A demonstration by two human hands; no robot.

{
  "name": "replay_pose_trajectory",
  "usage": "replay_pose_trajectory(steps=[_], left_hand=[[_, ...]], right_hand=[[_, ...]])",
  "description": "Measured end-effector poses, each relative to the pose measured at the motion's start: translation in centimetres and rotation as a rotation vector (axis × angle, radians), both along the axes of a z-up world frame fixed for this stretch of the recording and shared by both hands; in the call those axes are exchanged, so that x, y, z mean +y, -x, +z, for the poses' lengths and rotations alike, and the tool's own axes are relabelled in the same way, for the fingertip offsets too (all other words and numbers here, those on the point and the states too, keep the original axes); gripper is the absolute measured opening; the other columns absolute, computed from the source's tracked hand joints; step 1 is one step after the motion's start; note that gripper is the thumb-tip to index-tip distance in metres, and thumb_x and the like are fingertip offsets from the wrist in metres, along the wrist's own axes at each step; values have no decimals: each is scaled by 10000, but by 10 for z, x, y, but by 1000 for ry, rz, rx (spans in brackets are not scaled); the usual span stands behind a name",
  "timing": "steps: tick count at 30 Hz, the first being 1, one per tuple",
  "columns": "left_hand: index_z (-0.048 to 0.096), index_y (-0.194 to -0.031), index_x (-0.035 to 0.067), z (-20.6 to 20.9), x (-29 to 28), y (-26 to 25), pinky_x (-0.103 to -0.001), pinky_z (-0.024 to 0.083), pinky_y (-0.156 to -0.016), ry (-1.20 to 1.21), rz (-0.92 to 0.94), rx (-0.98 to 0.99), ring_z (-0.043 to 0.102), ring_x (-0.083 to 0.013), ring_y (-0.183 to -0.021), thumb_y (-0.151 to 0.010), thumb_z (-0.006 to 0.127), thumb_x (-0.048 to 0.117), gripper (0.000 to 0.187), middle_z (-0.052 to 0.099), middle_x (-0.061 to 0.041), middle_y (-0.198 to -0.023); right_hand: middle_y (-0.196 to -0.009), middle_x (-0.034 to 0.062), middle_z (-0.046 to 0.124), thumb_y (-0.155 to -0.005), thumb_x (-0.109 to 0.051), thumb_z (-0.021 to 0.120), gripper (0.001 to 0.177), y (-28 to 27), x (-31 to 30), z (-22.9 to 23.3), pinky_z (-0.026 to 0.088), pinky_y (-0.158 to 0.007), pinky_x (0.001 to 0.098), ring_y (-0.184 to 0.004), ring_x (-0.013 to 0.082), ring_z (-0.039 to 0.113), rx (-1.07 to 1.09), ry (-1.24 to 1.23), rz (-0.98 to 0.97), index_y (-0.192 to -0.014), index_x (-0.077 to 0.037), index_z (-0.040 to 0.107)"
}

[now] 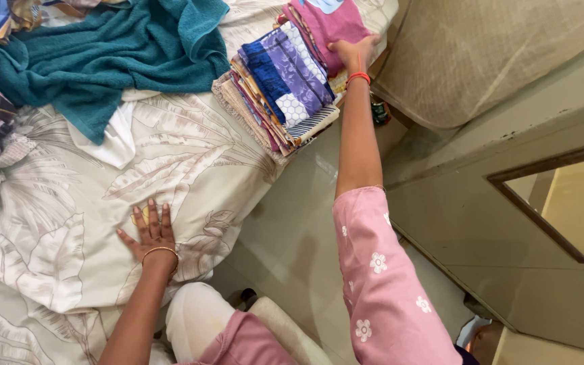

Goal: The person folds a pink floral towel, a beige patterned towel, and a teal towel on a bed, smoothing each item and stacking them neatly. The person handles each towel one at a time, aligning edges and pressing folds before placing the folded items in a growing stack.

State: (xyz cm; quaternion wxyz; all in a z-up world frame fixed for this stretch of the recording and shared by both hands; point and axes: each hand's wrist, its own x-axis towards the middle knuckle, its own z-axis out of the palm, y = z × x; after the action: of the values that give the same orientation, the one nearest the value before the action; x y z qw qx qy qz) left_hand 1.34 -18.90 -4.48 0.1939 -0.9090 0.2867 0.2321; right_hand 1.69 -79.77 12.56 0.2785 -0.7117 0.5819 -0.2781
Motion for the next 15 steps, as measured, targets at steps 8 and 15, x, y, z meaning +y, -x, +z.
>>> replay_pose_trajectory(steps=[8, 15], left_hand=[[-160, -1653, 226, -10, 1, 0, -797, -34, -1050, 30, -11, -44, -190, -409, -1549, -970, 472, 142, 935, -280, -66, -1718], [-188, -1636, 234, -5, -2, -2, -790, -53, -1030, -42, 10, 5, -211, -399, -1533, -970, 451, 155, 926, -311, -58, -1697]], right_hand=[[-1673, 255, 122, -777, -167, 771, 1043, -21, 20, 2, 109, -1188, 746, -1566, 420, 112, 458, 431, 329, -1632, -311, 191], [-1706, 150, 95, -866, -10, 621, 942, -47, 57, 4, 63, -1185, 760, -1578, 390, 96, 655, 232, 533, -1591, -510, 288]])
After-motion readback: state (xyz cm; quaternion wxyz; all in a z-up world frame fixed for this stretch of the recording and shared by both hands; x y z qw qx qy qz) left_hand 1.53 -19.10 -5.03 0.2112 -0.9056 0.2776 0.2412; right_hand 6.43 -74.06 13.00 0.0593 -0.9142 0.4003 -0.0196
